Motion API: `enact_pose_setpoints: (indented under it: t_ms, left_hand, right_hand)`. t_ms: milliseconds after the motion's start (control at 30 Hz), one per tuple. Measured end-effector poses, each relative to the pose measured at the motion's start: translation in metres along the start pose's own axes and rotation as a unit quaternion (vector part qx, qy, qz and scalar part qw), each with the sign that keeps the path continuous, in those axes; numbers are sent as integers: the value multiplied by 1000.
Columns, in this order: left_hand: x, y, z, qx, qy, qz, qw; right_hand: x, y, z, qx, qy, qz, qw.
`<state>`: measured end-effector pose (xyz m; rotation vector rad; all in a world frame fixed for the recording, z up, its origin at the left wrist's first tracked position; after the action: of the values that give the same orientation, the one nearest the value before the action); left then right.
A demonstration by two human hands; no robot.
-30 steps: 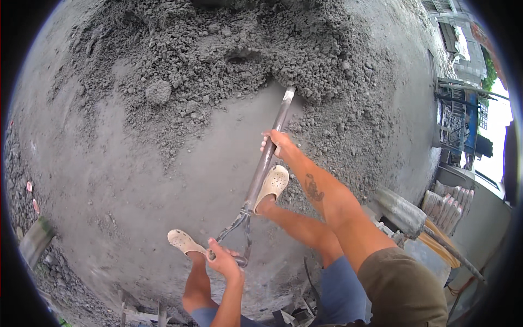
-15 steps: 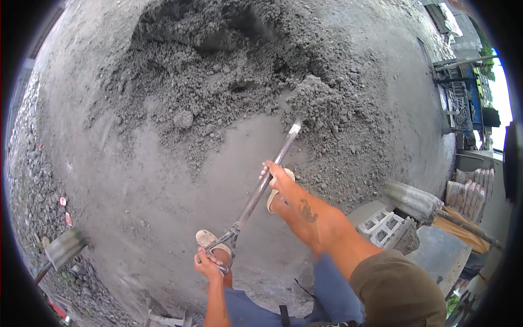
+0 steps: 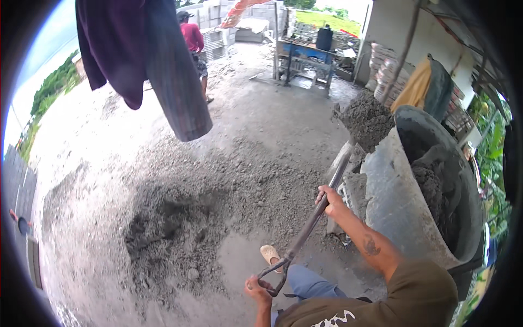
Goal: The person uses a shovel to scoop a mixture of sand and gravel from a pile on the ground and transfer it into a rotating concrete mixer.
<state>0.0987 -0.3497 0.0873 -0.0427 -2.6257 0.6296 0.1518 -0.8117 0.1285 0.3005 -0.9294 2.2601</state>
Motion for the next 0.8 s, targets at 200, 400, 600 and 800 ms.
enact_pose_setpoints:
  t_ms: [200,400,600,800]
  left_hand:
    - [178,-267,-220,-286,-448,369,763]
    - [182,-156,-304,-160,-532,294,778]
    - [113,94,-64,-18,-124,45,991]
    - [207,208,66,-44,-14,-181,982]
  right_hand:
    - [169,22,278,-304,252,275,877]
    - [291,-60,197,-274,266,309,871]
    - [165,-65,-53,-105,48,63,991]
    - [137,42,-403,105,-239,-36,965]
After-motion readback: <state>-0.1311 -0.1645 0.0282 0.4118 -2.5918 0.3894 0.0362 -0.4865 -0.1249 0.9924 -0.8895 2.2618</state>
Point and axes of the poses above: each hand's wrist, its own x-axis away from the middle knuckle, its own y-axis out of the back of the hand, z = x × y, the point moved 9 cm from there along -x, towards the middle knuckle, and after that the axes turned 14 degrees about z, right-handed, at the moved point
